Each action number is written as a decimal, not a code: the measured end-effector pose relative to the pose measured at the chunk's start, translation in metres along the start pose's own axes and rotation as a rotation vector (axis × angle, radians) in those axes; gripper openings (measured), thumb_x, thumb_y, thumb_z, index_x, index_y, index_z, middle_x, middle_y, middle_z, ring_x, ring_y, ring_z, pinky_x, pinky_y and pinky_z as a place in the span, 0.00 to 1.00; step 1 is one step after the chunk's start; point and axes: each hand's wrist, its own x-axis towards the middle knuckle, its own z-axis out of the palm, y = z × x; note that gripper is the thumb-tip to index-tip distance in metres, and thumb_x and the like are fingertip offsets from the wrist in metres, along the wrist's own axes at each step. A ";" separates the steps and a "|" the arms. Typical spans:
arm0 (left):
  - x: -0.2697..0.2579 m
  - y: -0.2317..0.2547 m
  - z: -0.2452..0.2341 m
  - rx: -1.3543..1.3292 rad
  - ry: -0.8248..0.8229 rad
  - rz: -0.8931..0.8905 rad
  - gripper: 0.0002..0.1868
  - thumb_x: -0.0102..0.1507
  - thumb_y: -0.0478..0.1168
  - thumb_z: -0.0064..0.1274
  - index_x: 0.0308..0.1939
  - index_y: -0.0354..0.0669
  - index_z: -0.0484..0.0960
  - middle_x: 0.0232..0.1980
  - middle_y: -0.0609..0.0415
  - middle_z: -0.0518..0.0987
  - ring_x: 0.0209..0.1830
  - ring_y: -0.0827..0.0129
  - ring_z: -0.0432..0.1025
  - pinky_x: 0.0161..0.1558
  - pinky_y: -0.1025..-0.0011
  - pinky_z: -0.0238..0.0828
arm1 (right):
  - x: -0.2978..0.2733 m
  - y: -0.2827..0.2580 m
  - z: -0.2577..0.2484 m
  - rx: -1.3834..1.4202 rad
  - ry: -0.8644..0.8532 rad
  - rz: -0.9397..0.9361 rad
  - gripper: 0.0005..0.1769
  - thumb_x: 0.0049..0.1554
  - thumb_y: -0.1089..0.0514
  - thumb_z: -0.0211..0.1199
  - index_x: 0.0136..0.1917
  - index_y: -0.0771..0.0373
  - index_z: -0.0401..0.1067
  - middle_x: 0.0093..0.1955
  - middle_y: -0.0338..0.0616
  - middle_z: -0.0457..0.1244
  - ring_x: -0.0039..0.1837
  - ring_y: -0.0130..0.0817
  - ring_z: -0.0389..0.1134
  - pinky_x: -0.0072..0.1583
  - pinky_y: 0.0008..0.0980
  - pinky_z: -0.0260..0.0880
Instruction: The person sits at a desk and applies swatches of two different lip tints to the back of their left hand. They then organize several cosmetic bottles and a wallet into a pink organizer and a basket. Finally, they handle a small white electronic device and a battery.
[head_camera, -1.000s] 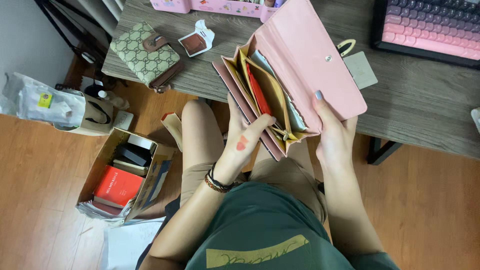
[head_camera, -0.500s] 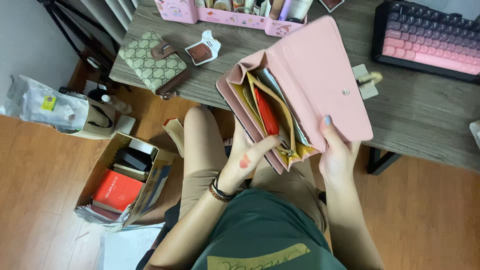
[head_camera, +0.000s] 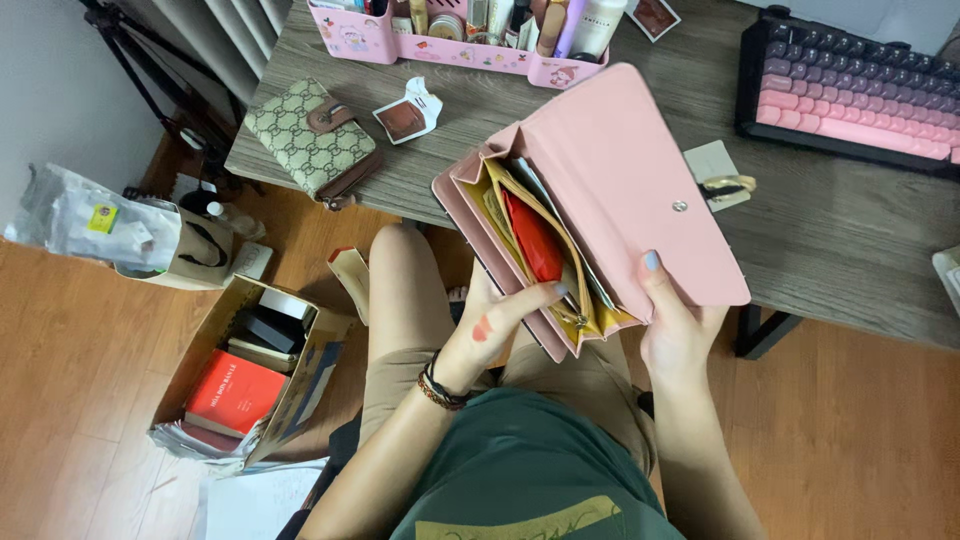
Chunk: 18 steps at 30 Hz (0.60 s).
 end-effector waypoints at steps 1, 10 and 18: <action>0.000 0.004 0.004 -0.027 0.000 -0.010 0.34 0.56 0.27 0.63 0.64 0.30 0.67 0.55 0.48 0.77 0.55 0.64 0.74 0.58 0.66 0.74 | -0.002 -0.003 0.002 -0.033 0.009 -0.019 0.25 0.61 0.65 0.70 0.69 0.69 0.68 0.65 0.45 0.65 0.66 0.32 0.67 0.67 0.31 0.68; 0.013 0.002 0.018 0.183 -0.016 0.061 0.53 0.51 0.27 0.66 0.73 0.35 0.49 0.61 0.46 0.71 0.61 0.64 0.71 0.63 0.65 0.73 | -0.010 -0.021 0.010 -0.484 0.014 -0.091 0.17 0.63 0.67 0.71 0.64 0.73 0.75 0.57 0.49 0.70 0.58 0.32 0.71 0.62 0.30 0.70; 0.010 -0.012 0.010 -0.024 0.018 -0.054 0.45 0.50 0.23 0.55 0.71 0.38 0.56 0.55 0.47 0.73 0.55 0.62 0.72 0.58 0.64 0.73 | 0.002 -0.023 0.019 -0.022 0.099 0.008 0.25 0.59 0.69 0.68 0.68 0.70 0.65 0.66 0.47 0.64 0.67 0.32 0.67 0.68 0.31 0.69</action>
